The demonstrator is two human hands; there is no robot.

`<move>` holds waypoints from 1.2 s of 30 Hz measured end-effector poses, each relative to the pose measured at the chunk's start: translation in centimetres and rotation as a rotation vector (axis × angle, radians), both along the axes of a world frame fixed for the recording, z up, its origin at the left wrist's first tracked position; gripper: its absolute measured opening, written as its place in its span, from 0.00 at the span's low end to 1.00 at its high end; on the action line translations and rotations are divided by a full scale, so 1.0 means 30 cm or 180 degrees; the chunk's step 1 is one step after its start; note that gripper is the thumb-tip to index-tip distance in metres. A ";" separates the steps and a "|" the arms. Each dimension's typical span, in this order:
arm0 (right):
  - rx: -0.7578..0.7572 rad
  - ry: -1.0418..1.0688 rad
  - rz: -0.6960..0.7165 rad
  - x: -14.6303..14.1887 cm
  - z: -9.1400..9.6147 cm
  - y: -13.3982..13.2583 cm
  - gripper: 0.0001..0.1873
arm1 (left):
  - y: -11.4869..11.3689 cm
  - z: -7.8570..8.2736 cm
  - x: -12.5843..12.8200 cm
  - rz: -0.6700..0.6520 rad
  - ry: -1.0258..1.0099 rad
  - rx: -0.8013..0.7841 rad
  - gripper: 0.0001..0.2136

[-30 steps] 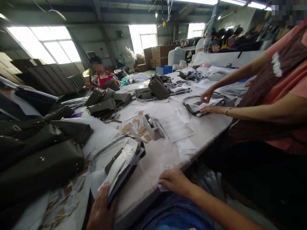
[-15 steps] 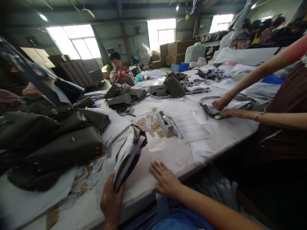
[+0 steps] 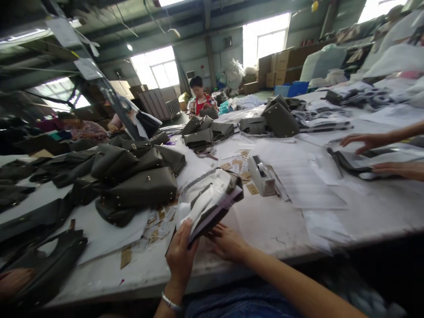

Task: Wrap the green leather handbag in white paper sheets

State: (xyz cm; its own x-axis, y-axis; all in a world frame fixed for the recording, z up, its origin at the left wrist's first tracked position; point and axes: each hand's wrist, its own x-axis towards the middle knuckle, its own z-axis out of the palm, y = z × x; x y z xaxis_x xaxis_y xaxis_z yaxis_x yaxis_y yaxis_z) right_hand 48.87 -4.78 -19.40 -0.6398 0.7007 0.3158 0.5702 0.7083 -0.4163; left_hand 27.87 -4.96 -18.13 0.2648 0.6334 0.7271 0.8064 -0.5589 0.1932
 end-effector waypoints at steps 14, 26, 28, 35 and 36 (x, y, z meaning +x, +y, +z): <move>-0.0931 0.0283 -0.1321 0.087 0.179 0.159 0.12 | -0.169 -0.124 0.145 -0.0298 0.0527 0.0120 0.20; -0.2243 -0.0335 -0.2262 -0.123 0.037 0.555 0.16 | -0.204 -0.122 0.198 -0.0075 0.0322 0.0371 0.18; -0.2481 -0.0090 -0.2121 -0.113 0.028 0.562 0.16 | -0.200 -0.123 0.197 -0.0066 0.0288 0.0371 0.18; -0.2790 0.1365 -0.1448 -0.073 0.029 0.542 0.16 | -0.204 -0.116 0.192 -0.0087 0.0365 0.0210 0.17; -0.2769 0.1571 -0.1352 -0.073 0.035 0.540 0.19 | -0.206 -0.114 0.191 -0.0087 0.0377 0.0181 0.17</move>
State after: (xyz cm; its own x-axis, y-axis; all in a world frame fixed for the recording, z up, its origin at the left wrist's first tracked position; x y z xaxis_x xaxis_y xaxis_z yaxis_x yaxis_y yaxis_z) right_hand 46.67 11.41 -18.36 -0.2309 0.9429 -0.2399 0.3310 -0.1557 -0.9307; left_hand 33.62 -11.13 -21.55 0.3675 0.5835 0.7242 0.8061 -0.5883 0.0649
